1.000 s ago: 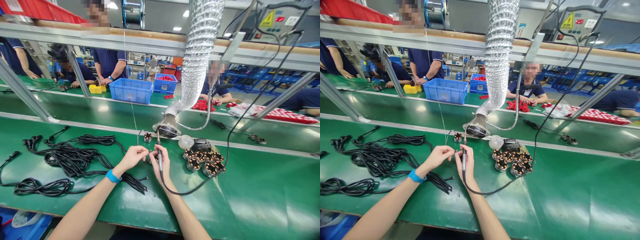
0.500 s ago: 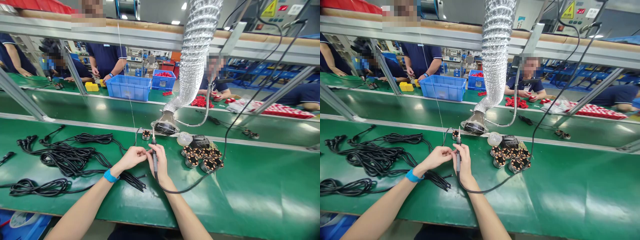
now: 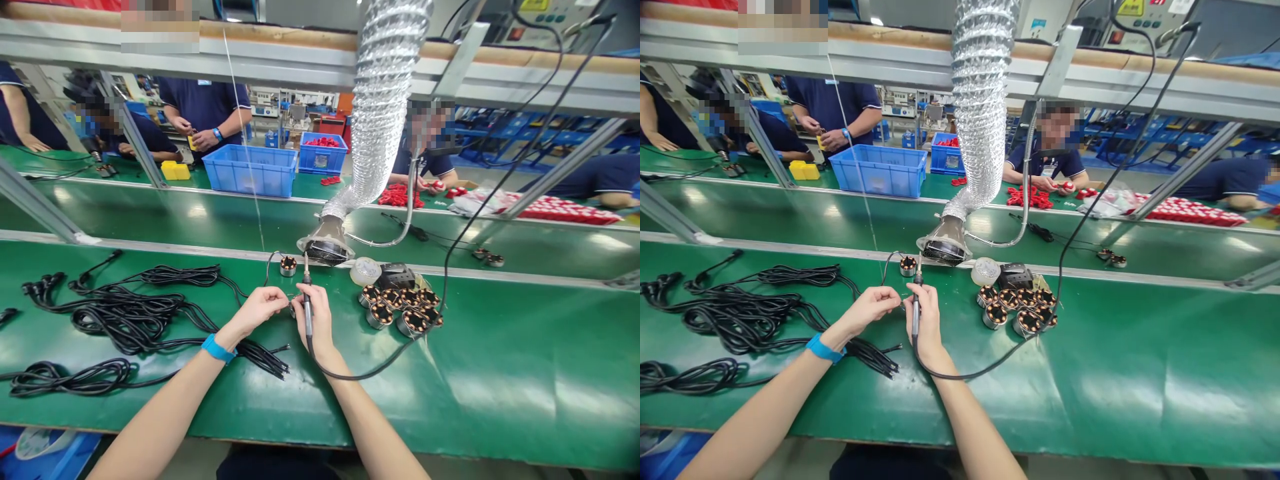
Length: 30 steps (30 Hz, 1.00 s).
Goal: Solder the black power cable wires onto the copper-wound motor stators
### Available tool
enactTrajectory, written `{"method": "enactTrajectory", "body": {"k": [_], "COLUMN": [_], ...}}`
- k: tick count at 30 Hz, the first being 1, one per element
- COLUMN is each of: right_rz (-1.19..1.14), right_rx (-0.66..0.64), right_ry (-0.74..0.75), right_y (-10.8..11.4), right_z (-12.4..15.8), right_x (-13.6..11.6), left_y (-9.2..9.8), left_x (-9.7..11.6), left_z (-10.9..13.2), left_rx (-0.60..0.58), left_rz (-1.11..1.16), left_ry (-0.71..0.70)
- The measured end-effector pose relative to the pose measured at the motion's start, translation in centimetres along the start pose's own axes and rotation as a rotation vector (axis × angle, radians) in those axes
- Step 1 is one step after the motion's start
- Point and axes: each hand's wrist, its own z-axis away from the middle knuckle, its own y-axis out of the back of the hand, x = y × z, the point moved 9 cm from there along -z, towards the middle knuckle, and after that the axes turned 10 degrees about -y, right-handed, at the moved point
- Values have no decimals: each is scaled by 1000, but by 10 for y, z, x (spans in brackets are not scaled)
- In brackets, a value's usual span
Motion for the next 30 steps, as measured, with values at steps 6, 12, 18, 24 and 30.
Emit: {"method": "enactTrajectory", "body": {"k": [6, 12, 18, 24, 30], "right_rz": [36, -47, -123, -129, -234], "right_rx": [55, 208, 157, 118, 130], "right_ry": [-7, -30, 11, -21, -152], "right_y": [8, 36, 35, 29, 28], "right_z": [-4, -3, 3, 1, 0], "right_x": [3, 7, 8, 11, 29], "left_y": [16, 20, 20, 20, 21], "left_x": [-1, -11, -13, -15, -17], "left_z": [-5, -9, -10, -10, -11], "left_rx": [191, 227, 235, 238, 232], "left_rz": [-33, -66, -63, -61, -59], "left_ry": [-77, -65, -57, -46, -50]}}
